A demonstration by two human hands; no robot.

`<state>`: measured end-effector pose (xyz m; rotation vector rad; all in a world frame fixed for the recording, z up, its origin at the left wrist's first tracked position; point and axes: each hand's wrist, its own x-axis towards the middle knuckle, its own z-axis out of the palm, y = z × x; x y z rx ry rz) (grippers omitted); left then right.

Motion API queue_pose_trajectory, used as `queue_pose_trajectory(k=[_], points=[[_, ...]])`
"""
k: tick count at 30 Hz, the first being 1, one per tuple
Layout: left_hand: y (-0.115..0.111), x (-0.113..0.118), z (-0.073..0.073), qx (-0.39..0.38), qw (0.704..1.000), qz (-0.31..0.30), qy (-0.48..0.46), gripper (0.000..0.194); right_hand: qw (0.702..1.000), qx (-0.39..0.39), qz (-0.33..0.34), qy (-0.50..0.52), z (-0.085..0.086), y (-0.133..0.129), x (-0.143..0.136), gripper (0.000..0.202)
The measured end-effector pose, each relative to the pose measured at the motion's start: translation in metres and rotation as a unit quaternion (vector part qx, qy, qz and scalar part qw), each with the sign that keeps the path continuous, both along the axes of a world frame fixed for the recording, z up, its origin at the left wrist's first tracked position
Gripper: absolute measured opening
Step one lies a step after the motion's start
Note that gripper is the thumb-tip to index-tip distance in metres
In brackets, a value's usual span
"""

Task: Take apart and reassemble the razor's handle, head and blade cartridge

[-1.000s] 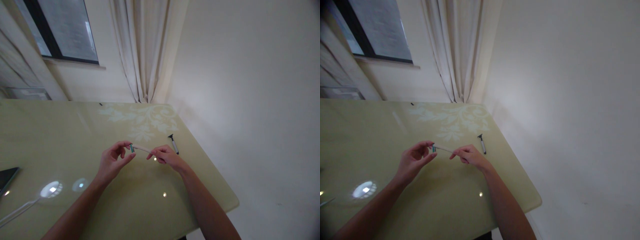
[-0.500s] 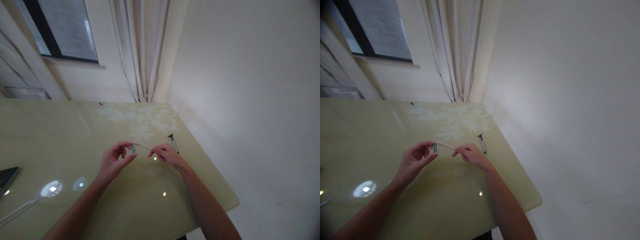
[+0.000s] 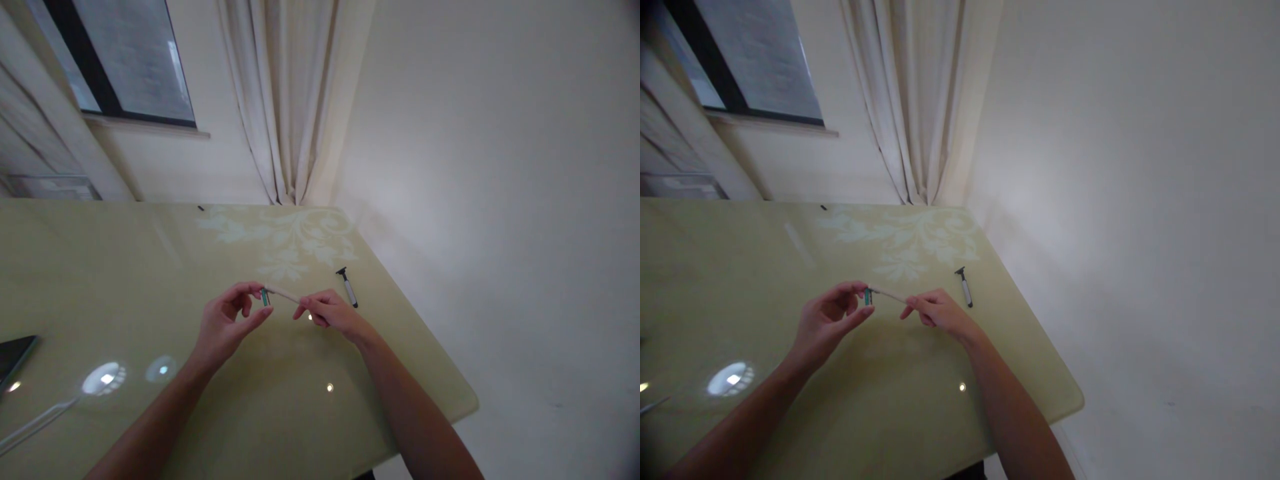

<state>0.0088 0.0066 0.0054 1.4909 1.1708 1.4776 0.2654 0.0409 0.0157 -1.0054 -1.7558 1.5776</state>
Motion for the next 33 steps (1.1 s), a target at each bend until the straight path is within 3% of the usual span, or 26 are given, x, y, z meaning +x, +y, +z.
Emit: queue_pose_trajectory(k=[3, 7, 12, 16, 20, 25, 29, 33], points=[[0.0008, -0.001, -0.0013, -0.002, 1.0, 0.0, -0.002, 0.039, 0.999, 0.002, -0.032, 0.008, 0.0001, -0.0001, -0.0005, 0.053], [0.0008, -0.0011, -0.0015, -0.007, 1.0, -0.005, -0.007, 0.041, 1.0, -0.018, 0.005, 0.013, 0.0002, -0.0008, -0.0008, 0.055], [0.0001, 0.0013, 0.0005, -0.006, 1.0, -0.001, -0.012, 0.038, 0.999, -0.015, -0.037, 0.025, 0.0011, 0.0001, 0.001, 0.054], [-0.0003, 0.002, 0.0012, -0.004, 1.0, -0.004, -0.01, 0.038, 0.999, -0.03, -0.008, 0.031, 0.0027, -0.0013, 0.0, 0.054], [-0.0002, 0.0019, 0.0017, -0.007, 1.0, 0.003, -0.003, 0.038, 0.999, -0.022, -0.038, 0.027, 0.0015, -0.0011, -0.0003, 0.057], [0.0004, 0.002, 0.0012, -0.009, 1.0, -0.003, -0.022, 0.04, 0.999, -0.032, -0.003, 0.031, 0.0023, -0.0016, -0.0007, 0.055], [0.0011, 0.0011, -0.0016, -0.01, 1.0, -0.002, -0.023, 0.038, 0.999, -0.013, -0.035, 0.024, 0.0034, -0.0014, -0.0006, 0.053], [0.0013, 0.0004, -0.0021, -0.017, 0.999, 0.0, -0.038, 0.04, 0.999, -0.027, 0.003, 0.038, 0.0018, -0.0011, -0.0006, 0.052]])
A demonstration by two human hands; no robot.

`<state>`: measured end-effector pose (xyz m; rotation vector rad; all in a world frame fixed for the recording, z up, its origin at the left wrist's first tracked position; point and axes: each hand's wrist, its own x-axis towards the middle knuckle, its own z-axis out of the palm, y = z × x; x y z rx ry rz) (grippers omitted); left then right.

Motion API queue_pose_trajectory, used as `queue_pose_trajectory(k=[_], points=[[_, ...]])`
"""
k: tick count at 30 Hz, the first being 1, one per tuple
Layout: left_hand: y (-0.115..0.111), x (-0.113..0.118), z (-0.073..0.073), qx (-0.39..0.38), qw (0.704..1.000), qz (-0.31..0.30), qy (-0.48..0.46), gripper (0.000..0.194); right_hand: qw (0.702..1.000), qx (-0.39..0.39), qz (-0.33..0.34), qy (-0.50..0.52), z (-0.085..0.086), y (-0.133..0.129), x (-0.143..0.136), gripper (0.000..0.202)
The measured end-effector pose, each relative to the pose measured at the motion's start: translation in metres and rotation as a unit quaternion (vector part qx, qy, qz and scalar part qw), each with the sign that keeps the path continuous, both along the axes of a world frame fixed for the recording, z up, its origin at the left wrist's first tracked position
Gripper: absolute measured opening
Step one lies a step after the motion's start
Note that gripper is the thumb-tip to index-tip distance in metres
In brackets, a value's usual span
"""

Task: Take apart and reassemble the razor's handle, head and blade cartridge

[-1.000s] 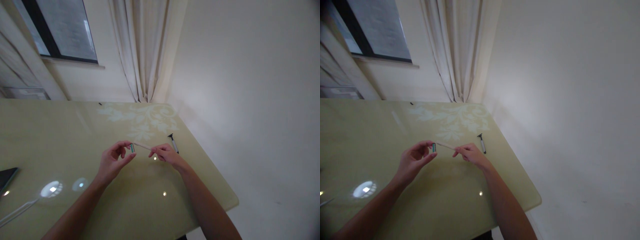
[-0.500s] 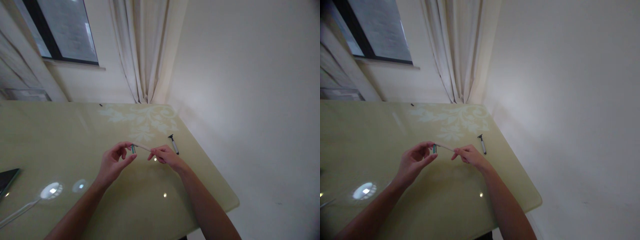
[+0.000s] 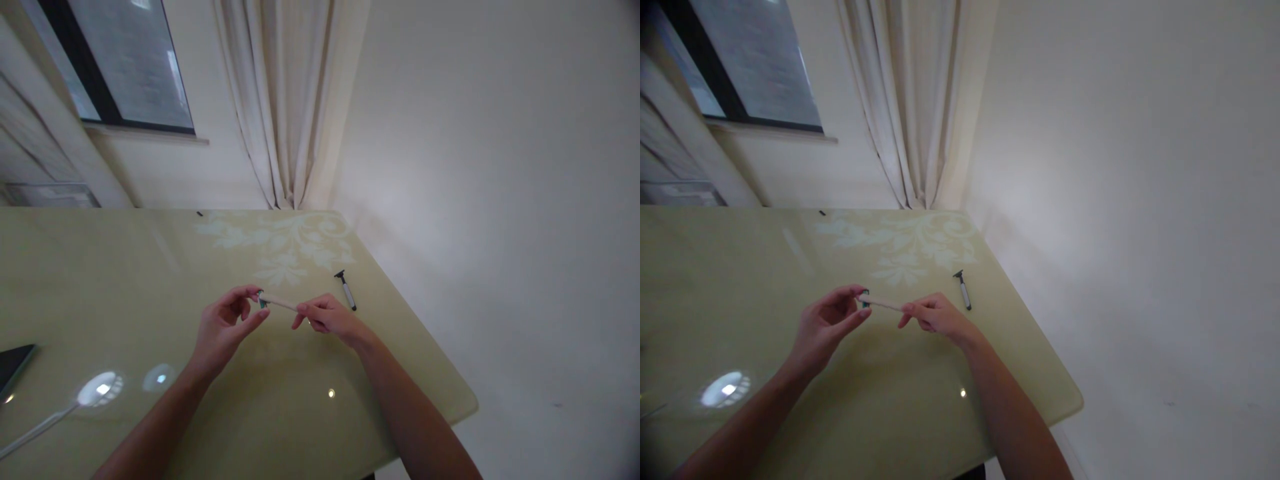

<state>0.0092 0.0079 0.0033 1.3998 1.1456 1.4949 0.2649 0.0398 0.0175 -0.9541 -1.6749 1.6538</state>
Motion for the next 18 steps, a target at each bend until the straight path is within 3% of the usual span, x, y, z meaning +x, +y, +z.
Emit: queue_pose_trajectory(k=[5, 10, 15, 18], points=[[-0.0001, -0.0009, -0.0004, -0.007, 1.0, -0.003, -0.013, 0.038, 0.999, 0.013, -0.045, -0.014, -0.0024, 0.0009, -0.0007, 0.052], [0.0009, -0.0016, -0.0041, -0.009, 0.999, -0.013, -0.028, 0.042, 1.0, -0.002, 0.009, 0.022, -0.0016, -0.0016, -0.0048, 0.052], [0.0003, -0.0001, -0.0012, -0.009, 1.0, -0.005, -0.025, 0.041, 0.999, 0.0, -0.038, 0.028, -0.0014, -0.0007, -0.0011, 0.051], [-0.0009, 0.0005, 0.0009, -0.007, 1.0, -0.009, -0.026, 0.042, 1.0, -0.003, -0.003, 0.028, -0.0007, -0.001, 0.0007, 0.05]])
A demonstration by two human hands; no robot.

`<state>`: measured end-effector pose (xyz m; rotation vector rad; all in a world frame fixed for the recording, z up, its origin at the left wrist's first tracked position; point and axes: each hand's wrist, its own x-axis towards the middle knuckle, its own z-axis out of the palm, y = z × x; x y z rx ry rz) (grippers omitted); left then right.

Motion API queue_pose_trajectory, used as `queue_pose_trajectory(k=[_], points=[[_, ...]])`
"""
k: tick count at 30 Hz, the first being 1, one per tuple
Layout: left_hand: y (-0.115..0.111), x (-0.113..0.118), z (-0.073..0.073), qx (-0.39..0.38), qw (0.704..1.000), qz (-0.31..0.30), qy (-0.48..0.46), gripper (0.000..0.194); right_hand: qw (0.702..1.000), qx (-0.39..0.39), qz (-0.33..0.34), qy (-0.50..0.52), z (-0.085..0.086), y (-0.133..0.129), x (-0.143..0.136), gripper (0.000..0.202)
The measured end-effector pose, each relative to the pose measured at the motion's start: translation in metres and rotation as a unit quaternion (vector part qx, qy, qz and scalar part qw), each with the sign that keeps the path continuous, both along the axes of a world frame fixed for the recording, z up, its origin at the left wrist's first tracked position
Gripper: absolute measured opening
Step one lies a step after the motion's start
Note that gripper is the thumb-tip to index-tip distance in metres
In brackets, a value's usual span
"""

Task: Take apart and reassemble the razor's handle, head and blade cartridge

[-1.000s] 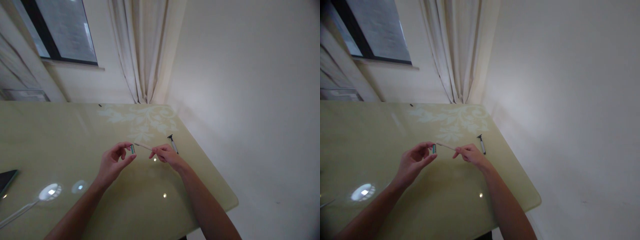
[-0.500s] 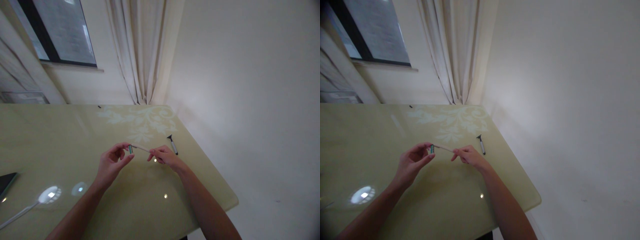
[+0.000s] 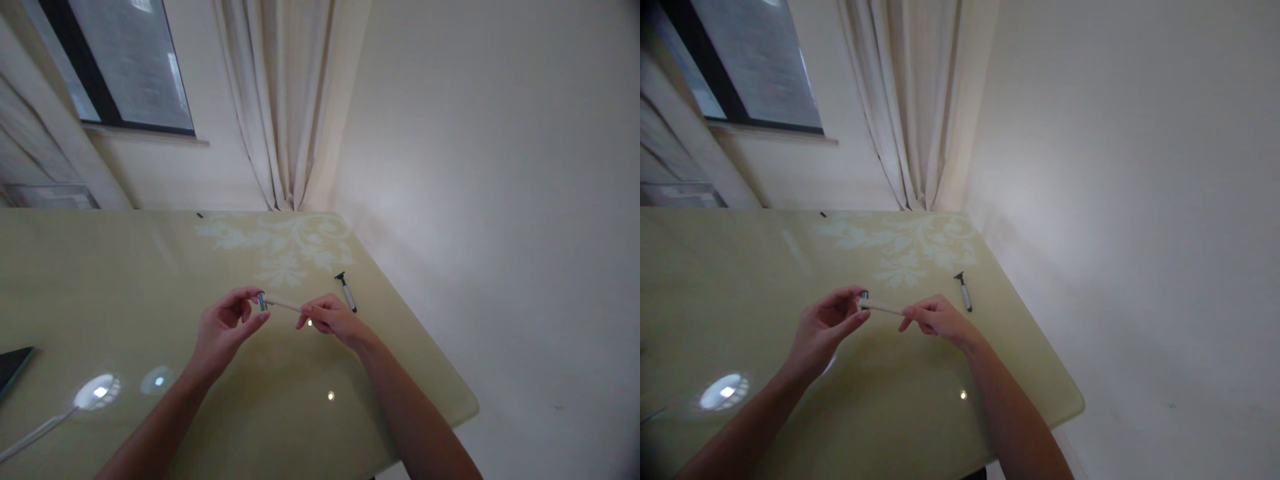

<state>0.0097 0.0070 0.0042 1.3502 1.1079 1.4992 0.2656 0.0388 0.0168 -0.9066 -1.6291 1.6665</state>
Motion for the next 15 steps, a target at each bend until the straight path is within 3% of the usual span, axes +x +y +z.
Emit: queue_pose_trajectory(k=[6, 10, 15], points=[[-0.0005, -0.0013, -0.0012, -0.002, 1.0, -0.003, -0.002, 0.04, 0.999, 0.014, -0.034, -0.004, 0.0012, -0.0007, 0.001, 0.049], [-0.0008, -0.001, -0.0018, 0.002, 1.0, -0.012, -0.008, 0.042, 1.0, 0.006, 0.013, -0.018, 0.0023, -0.0012, 0.0009, 0.049], [-0.0003, -0.0012, -0.0016, 0.001, 1.0, -0.014, -0.005, 0.04, 0.999, 0.015, -0.046, -0.021, 0.0011, 0.0014, 0.0021, 0.048]])
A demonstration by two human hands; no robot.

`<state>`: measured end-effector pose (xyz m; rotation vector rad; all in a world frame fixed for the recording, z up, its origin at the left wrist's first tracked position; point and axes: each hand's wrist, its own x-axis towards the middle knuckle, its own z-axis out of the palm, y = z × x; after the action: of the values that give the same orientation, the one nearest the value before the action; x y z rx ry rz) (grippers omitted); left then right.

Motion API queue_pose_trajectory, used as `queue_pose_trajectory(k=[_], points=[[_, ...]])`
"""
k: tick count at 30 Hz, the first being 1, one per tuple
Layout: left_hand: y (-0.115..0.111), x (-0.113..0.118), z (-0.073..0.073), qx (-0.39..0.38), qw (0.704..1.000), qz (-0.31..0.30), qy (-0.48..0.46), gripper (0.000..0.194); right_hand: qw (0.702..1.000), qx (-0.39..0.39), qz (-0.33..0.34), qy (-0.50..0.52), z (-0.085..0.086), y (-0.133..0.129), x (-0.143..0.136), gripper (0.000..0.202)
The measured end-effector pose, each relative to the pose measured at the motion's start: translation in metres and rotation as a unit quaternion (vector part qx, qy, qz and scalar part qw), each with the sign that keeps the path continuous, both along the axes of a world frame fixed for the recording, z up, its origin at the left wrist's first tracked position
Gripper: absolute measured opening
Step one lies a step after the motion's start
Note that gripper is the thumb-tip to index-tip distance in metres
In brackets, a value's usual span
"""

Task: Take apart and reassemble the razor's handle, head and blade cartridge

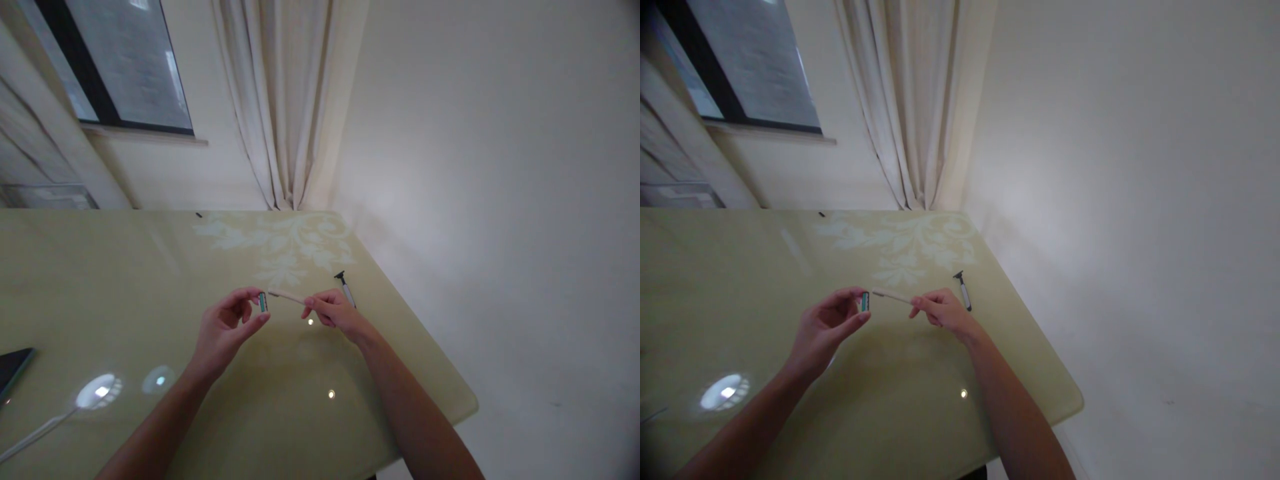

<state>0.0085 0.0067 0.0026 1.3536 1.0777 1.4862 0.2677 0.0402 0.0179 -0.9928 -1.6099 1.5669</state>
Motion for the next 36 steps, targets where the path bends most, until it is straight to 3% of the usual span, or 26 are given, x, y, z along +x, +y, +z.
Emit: queue_pose_trajectory(k=[5, 10, 15, 19, 24, 29, 33, 36], points=[[0.0006, -0.002, -0.0034, -0.002, 1.0, -0.004, 0.001, 0.042, 0.998, -0.007, 0.057, -0.014, -0.0018, -0.0006, -0.001, 0.048], [-0.0005, -0.0013, -0.0035, 0.002, 1.0, -0.006, 0.004, 0.042, 1.0, 0.009, -0.009, -0.01, -0.0018, -0.0001, -0.0001, 0.047], [-0.0012, -0.001, -0.0007, -0.003, 1.0, -0.003, 0.002, 0.041, 0.998, -0.006, 0.056, -0.019, -0.0009, -0.0006, -0.0003, 0.046], [-0.001, -0.0013, -0.0008, -0.006, 1.0, -0.005, 0.01, 0.041, 1.0, 0.001, 0.0, -0.015, -0.0007, 0.0003, 0.0002, 0.047], [0.0002, -0.0004, -0.0022, -0.002, 1.0, -0.01, 0.002, 0.041, 0.998, -0.01, 0.068, -0.006, 0.0007, -0.0006, 0.0011, 0.045], [-0.0004, 0.0009, 0.0, 0.0, 1.0, -0.001, 0.003, 0.04, 1.0, 0.004, 0.006, -0.009, 0.0013, -0.0004, 0.0032, 0.046], [-0.0005, -0.0001, -0.0002, 0.001, 1.0, -0.002, 0.005, 0.042, 0.998, -0.016, 0.06, -0.008, 0.0008, -0.001, 0.002, 0.045], [0.0008, -0.0009, -0.0023, -0.001, 1.0, -0.001, 0.017, 0.042, 0.999, -0.014, 0.03, -0.035, -0.0023, 0.0018, 0.0011, 0.047]])
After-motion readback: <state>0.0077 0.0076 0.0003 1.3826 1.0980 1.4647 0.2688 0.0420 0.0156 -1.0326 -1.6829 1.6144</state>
